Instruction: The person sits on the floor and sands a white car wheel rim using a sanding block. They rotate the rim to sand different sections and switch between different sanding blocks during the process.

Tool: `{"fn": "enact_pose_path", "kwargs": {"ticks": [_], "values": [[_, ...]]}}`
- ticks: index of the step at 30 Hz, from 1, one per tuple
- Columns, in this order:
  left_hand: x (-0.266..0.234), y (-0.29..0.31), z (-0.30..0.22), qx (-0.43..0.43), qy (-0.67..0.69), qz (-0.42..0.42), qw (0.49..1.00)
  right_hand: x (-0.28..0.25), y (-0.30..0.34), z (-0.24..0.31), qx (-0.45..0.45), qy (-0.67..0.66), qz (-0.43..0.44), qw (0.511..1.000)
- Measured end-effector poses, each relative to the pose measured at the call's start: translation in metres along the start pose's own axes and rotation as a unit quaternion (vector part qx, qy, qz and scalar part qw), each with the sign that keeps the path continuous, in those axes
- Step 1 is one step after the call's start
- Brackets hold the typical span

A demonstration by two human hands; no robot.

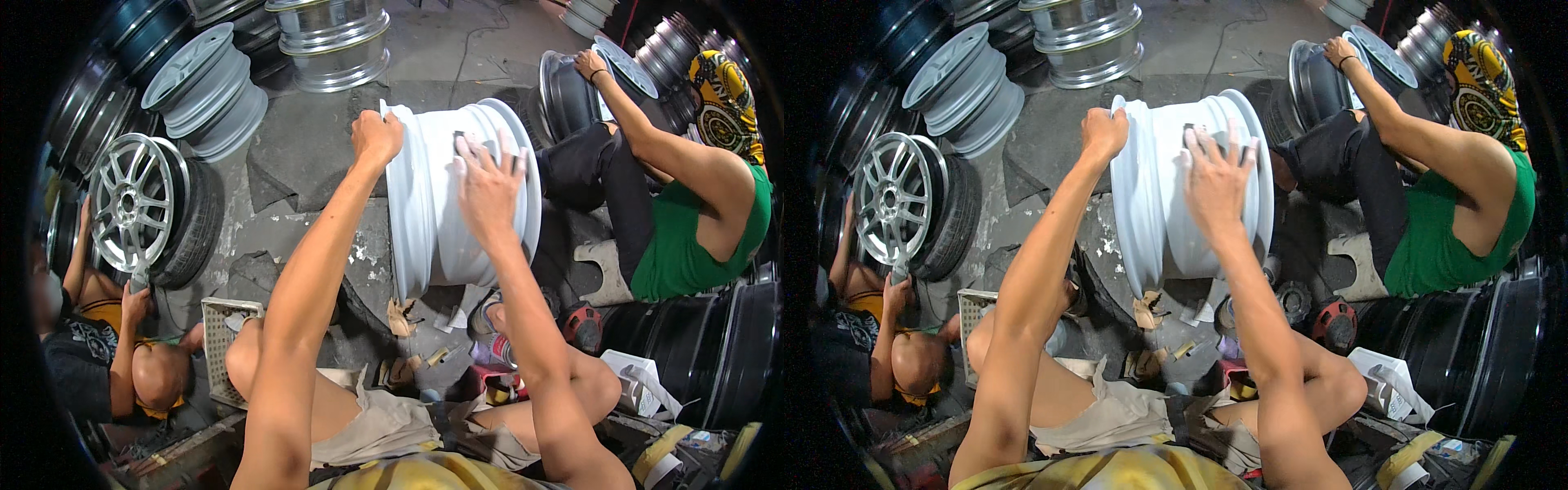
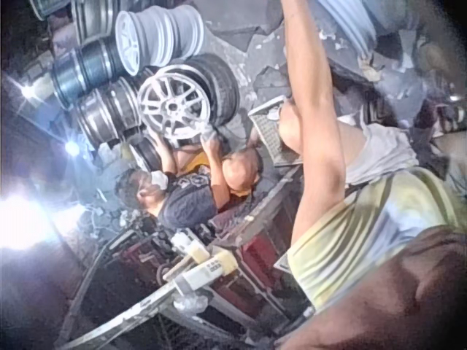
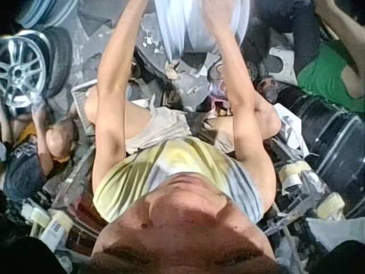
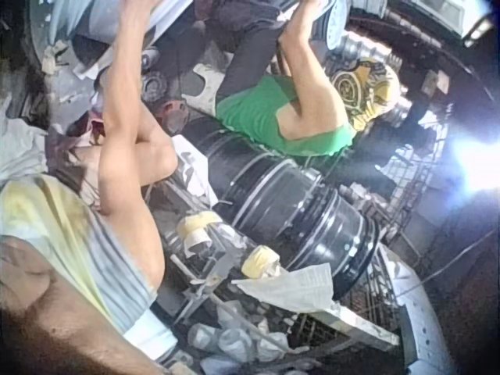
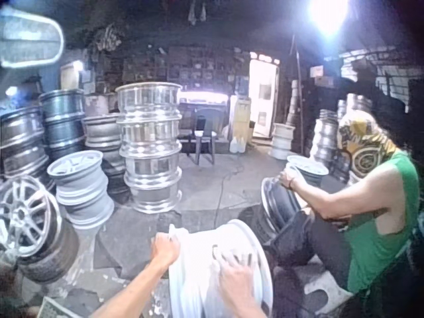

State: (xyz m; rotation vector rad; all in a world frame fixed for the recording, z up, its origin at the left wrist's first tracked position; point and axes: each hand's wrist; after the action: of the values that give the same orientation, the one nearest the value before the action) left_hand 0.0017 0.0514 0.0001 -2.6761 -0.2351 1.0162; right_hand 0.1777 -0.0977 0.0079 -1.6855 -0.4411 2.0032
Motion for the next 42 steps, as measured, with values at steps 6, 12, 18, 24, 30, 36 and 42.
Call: {"fn": "enact_pose_path", "kwargs": {"ticks": [6, 12, 18, 24, 30, 36, 42], "values": [[-0.01, 0.001, -0.009, -0.023, 0.004, 0.035, 0.999, -0.025, 0.083, 0.004, 0.022, -0.037, 0.026, 0.999], [-0.01, -0.001, -0.012, -0.037, 0.011, 0.044, 0.998, -0.006, 0.02, 0.003, 0.0, -0.004, -0.004, 1.0], [-0.007, 0.008, -0.013, -0.021, 0.016, 0.037, 0.999, -0.017, 0.051, -0.008, -0.004, 0.01, -0.013, 1.0], [-0.012, -0.006, -0.003, -0.042, 0.012, 0.035, 0.998, -0.014, 0.053, 0.005, -0.01, -0.024, 0.004, 1.0], [-0.011, 0.005, -0.016, -0.034, 0.029, 0.051, 0.998, -0.007, 0.021, 0.003, -0.011, -0.014, -0.001, 1.0], [-0.011, -0.012, -0.004, -0.05, 0.002, 0.035, 0.998, -0.012, 0.069, 0.006, 0.003, -0.022, 0.013, 1.0], [-0.009, -0.003, -0.013, -0.051, 0.019, 0.064, 0.996, 0.011, -0.004, 0.013, 0.007, -0.023, -0.011, 1.0]]}}
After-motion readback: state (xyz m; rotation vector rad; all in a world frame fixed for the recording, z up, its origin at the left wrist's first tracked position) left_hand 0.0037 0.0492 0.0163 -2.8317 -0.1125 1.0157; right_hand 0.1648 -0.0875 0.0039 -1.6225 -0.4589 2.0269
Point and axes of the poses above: each hand's wrist, its own y-axis away from the middle knuckle, its own x-axis out of the palm, z = x × y, and after that the axes turned 13 degrees about x, right-handed
